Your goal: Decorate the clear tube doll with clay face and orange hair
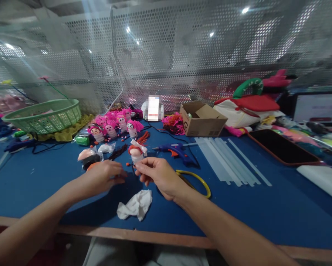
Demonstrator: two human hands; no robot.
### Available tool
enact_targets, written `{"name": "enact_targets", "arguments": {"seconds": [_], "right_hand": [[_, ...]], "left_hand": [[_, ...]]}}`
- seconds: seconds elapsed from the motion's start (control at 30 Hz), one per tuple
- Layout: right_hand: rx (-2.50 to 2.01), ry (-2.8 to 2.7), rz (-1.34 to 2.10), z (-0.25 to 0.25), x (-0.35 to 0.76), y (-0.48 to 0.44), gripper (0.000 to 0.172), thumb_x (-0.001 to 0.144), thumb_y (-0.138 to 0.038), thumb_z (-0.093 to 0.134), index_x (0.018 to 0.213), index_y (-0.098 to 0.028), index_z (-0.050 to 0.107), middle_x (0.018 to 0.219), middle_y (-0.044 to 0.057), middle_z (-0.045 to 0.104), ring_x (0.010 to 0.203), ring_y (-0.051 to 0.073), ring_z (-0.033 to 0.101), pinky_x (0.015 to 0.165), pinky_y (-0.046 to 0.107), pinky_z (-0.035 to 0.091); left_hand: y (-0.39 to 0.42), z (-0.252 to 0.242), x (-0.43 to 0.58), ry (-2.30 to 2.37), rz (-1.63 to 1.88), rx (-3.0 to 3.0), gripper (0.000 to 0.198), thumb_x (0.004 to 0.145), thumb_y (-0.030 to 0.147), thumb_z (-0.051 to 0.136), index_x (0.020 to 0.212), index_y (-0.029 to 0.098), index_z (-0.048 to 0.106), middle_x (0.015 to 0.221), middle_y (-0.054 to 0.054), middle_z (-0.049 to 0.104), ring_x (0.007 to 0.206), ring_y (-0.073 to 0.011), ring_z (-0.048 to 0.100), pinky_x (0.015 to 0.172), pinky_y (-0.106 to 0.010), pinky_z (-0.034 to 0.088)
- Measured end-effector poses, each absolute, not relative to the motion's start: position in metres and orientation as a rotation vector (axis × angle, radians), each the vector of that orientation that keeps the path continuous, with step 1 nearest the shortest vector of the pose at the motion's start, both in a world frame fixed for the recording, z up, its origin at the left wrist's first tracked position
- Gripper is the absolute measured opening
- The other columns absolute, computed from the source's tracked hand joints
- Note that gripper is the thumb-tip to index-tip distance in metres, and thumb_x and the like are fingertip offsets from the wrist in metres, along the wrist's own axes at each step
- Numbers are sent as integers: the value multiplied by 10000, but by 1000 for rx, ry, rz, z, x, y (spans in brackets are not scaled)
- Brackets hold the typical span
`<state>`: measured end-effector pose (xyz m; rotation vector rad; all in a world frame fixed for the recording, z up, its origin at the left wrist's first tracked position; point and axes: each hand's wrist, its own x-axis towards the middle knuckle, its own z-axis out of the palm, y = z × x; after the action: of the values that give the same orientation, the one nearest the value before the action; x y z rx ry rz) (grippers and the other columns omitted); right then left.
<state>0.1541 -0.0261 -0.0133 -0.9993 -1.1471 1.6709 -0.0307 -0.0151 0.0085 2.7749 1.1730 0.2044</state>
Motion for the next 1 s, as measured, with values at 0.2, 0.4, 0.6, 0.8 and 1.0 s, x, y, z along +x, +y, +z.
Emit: {"name": "enact_targets", "arguments": {"seconds": [0.2,0.4,0.6,0.8,1.0], "right_hand": [[-993,-1154,1673,-15,154,-27,281,590,-393,697,645,-143,581,586,-17,582,450,46,475,428,191,319],[-996,-1185,1648,-15,154,-27,259,621,-379,681,666,-142,586,605,-12,590,463,43,476,432,181,326],[-1006,-1188,1641,-16,153,-26,257,611,-373,691,656,-137,598,598,-11,586,466,44,480,426,176,337],[-959,-1144,1688,-15,153,-26,342,629,-467,646,661,-130,596,622,3,587,464,53,489,407,180,343],[-990,-1149,1675,-15,153,-26,273,605,-385,687,628,-134,582,581,-13,576,450,46,477,411,177,341]], "left_hand": [[-17,18,-14,1159,943,2533,97,705,166,620,800,161,638,735,-8,673,671,-122,604,632,-207,446],[-22,5,-7,1163,1037,2348,55,730,187,598,745,157,642,697,-6,677,616,-106,606,597,-193,464],[-23,-1,-8,1090,1137,2521,81,755,162,560,751,160,642,703,-22,669,643,-111,602,603,-200,465],[-22,-5,-8,1068,1259,2570,74,757,151,553,748,158,626,687,-17,643,620,-95,582,586,-191,459],[-21,-9,-10,1034,1259,2656,79,766,144,546,778,156,623,698,-20,633,637,-96,578,599,-195,454]]}}
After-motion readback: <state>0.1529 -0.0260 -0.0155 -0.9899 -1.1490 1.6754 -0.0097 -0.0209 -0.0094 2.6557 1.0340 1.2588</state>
